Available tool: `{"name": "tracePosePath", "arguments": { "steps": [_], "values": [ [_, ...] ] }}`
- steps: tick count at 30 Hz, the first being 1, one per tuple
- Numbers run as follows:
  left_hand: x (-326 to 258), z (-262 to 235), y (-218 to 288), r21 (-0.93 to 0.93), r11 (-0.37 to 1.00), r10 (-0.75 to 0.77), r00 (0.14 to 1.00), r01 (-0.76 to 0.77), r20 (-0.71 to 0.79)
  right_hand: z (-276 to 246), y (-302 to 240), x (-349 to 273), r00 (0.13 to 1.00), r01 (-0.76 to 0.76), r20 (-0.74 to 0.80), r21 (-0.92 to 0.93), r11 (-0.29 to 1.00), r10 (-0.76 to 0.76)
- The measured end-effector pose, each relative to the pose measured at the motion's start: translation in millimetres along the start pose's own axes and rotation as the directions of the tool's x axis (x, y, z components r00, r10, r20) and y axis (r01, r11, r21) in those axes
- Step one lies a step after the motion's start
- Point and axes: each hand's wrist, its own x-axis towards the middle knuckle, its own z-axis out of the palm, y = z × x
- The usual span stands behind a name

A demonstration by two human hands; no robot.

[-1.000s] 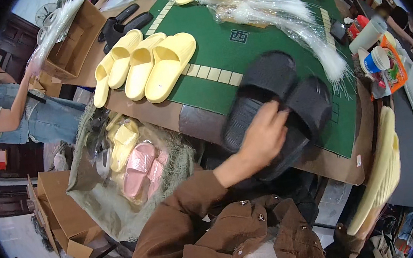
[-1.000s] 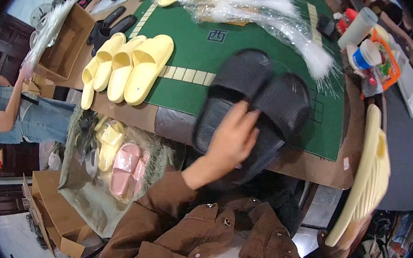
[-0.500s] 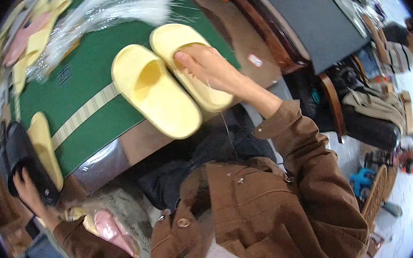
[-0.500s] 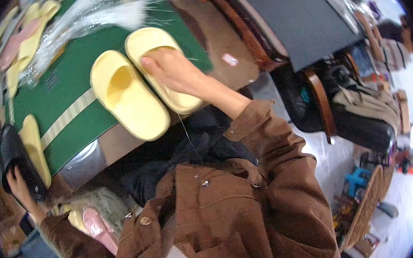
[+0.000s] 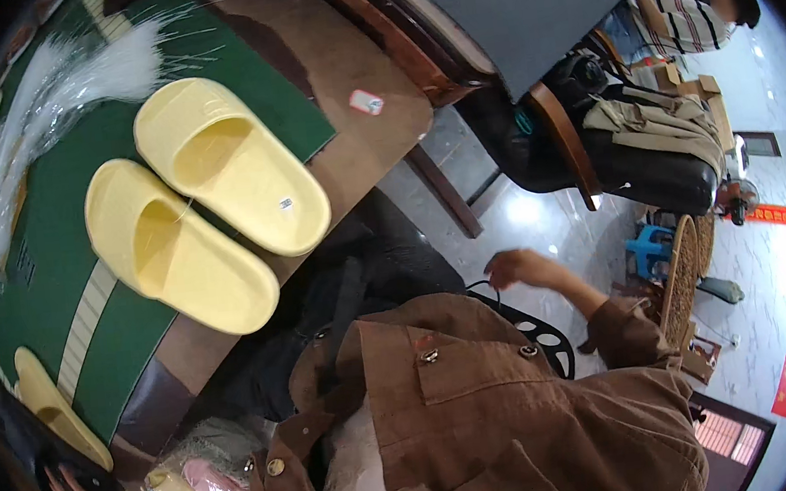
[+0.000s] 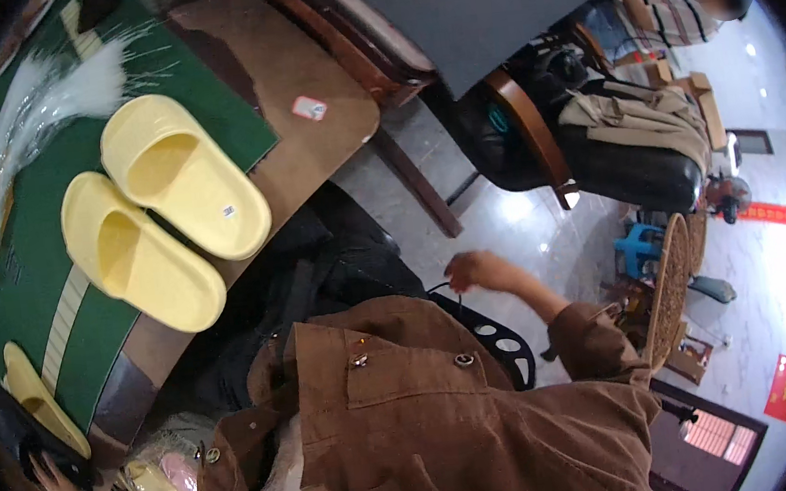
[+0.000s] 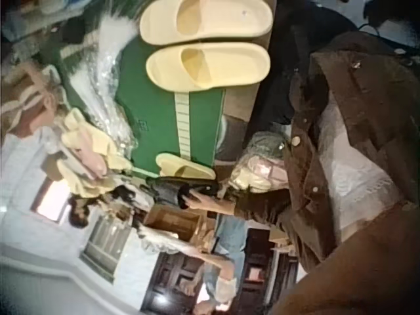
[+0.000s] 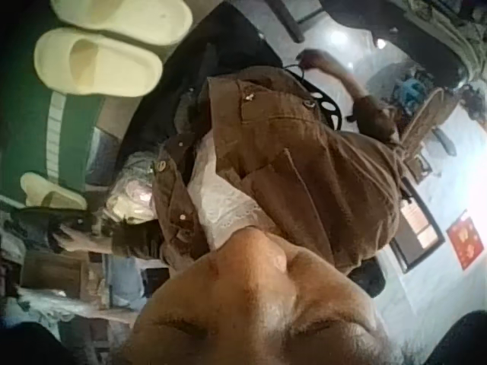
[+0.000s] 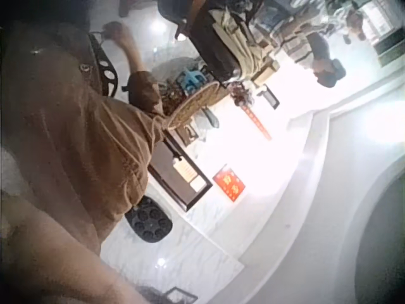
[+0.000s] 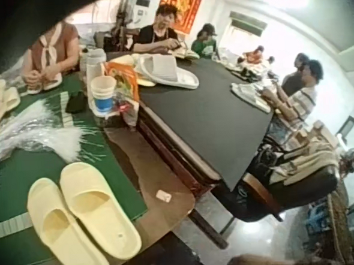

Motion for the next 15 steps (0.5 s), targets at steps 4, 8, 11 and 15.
{"name": "tracePosePath", "arguments": {
  "steps": [4, 8, 11, 15],
  "values": [
    [-25.8, -28.6, -2.6, 0.236, 0.97, 0.084, 0.992, -0.06, -0.092, 48.2, -14.7, -16.6, 0.98, -0.117, -0.196, -0.49, 0.864, 0.022],
    [-23.8, -37.7, 50.2, 0.07, 0.994, 0.095, 0.992, -0.089, -0.084, 72.3, -11.6, -22.3, 0.93, -0.322, -0.36, -0.706, 0.631, 0.072],
    [-31.6, -48.0, 80.0, -0.061, 0.993, 0.093, 0.992, -0.098, -0.084, 66.9, -17.2, -26.1, 0.929, -0.362, -0.332, -0.732, 0.578, 0.162],
    [-43.3, -58.1, 132.9, -0.138, 0.987, 0.074, 0.993, -0.086, -0.092, 60.2, -27.2, -29.8, 0.958, -0.275, -0.259, -0.732, 0.623, 0.119]
  ]
}}
